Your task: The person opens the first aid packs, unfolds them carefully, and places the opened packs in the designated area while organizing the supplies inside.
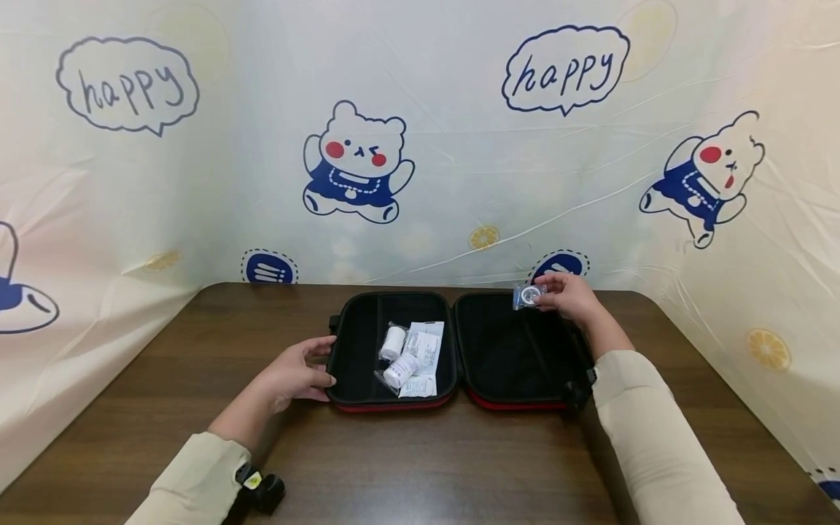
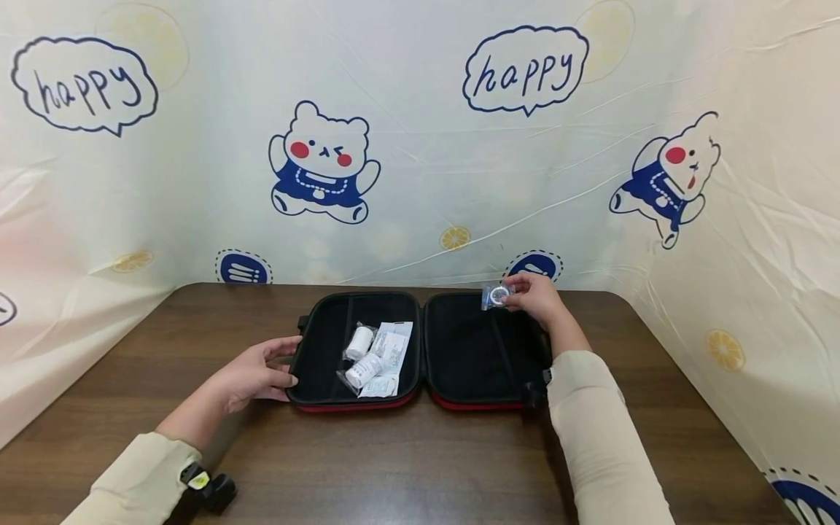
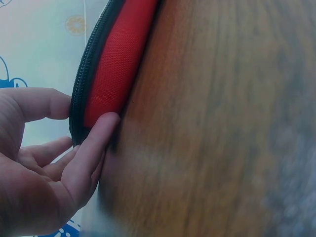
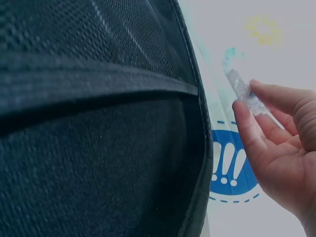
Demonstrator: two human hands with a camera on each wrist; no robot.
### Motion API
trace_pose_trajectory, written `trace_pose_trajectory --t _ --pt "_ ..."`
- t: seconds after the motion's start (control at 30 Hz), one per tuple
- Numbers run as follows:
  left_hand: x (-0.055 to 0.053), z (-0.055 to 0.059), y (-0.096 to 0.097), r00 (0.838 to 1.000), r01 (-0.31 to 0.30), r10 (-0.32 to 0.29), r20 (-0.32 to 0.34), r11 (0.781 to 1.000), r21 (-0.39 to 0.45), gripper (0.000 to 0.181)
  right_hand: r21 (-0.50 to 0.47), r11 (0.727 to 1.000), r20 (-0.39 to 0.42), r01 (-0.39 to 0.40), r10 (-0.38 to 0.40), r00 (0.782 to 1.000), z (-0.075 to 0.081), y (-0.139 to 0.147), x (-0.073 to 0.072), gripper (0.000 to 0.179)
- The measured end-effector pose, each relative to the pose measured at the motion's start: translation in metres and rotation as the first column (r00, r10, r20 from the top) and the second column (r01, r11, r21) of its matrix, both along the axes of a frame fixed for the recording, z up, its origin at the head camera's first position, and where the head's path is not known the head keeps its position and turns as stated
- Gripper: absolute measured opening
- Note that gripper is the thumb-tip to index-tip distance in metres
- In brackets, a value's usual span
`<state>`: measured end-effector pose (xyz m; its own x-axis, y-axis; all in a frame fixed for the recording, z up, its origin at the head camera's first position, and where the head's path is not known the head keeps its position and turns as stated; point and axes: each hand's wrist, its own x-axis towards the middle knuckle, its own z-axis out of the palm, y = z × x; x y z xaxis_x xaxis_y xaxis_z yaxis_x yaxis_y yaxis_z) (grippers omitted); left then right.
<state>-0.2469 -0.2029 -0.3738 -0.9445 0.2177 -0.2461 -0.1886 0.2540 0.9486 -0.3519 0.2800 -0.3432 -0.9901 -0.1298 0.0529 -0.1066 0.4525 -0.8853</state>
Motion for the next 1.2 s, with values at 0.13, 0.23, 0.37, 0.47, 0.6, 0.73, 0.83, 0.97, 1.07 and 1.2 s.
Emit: trace_pose_trajectory --t 0.13,0.23,0.37,0.47,0.6,0.73,0.83,0.97,1.07,1.2 --pt "0.000 0.001 0.000 1.000 0.000 0.000 0.000 1.000 0.002 0.080 0.113 0.992 -0.023 0.055 -0.053 0.998 -0.002 0.004 -0.001 0.045" --pt "0.001 0.001 0.000 1.000 0.001 -0.001 0.000 1.000 0.003 0.080 0.209 0.972 -0.053 0.109 -0.100 0.994 -0.003 0.007 -0.001 0.047" --pt "0.002 0.002 0.000 1.000 0.000 0.000 -0.001 1.000 0.002 0.080 0.285 0.950 -0.067 0.130 -0.115 0.991 -0.003 0.008 -0.003 0.045" --pt "0.002 0.002 0.000 1.000 0.001 -0.001 -0.003 1.000 0.000 0.079 0.321 0.942 -0.057 0.093 -0.079 0.995 -0.001 0.007 -0.004 0.041" --pt "0.002 0.002 0.000 1.000 0.001 -0.001 -0.006 1.000 -0.003 0.079 0.374 0.927 -0.027 0.035 -0.027 0.999 -0.001 0.004 -0.006 0.040" --pt "0.001 0.001 0.000 1.000 0.003 -0.003 -0.008 1.000 -0.005 0.079 0.373 0.928 0.033 -0.007 -0.006 0.999 -0.001 0.002 -0.006 0.041" --pt "0.001 0.000 0.000 1.000 0.007 -0.007 -0.011 1.000 0.000 0.080 0.334 0.942 0.079 -0.029 0.002 0.997 0.000 0.000 -0.006 0.043" --pt "0.001 0.000 0.000 1.000 0.008 -0.008 -0.013 1.000 0.000 0.080 0.252 0.967 0.144 -0.046 0.009 0.989 0.000 -0.005 -0.008 0.045" --pt "0.000 0.000 -0.001 1.000 0.006 -0.007 -0.012 1.000 -0.004 0.080 0.188 0.981 0.180 -0.051 0.016 0.983 -0.003 -0.008 -0.010 0.045" --pt "0.000 0.000 -0.001 1.000 0.009 -0.009 -0.011 1.000 -0.003 0.080 0.112 0.993 0.206 -0.047 0.024 0.978 -0.009 -0.008 -0.013 0.047"
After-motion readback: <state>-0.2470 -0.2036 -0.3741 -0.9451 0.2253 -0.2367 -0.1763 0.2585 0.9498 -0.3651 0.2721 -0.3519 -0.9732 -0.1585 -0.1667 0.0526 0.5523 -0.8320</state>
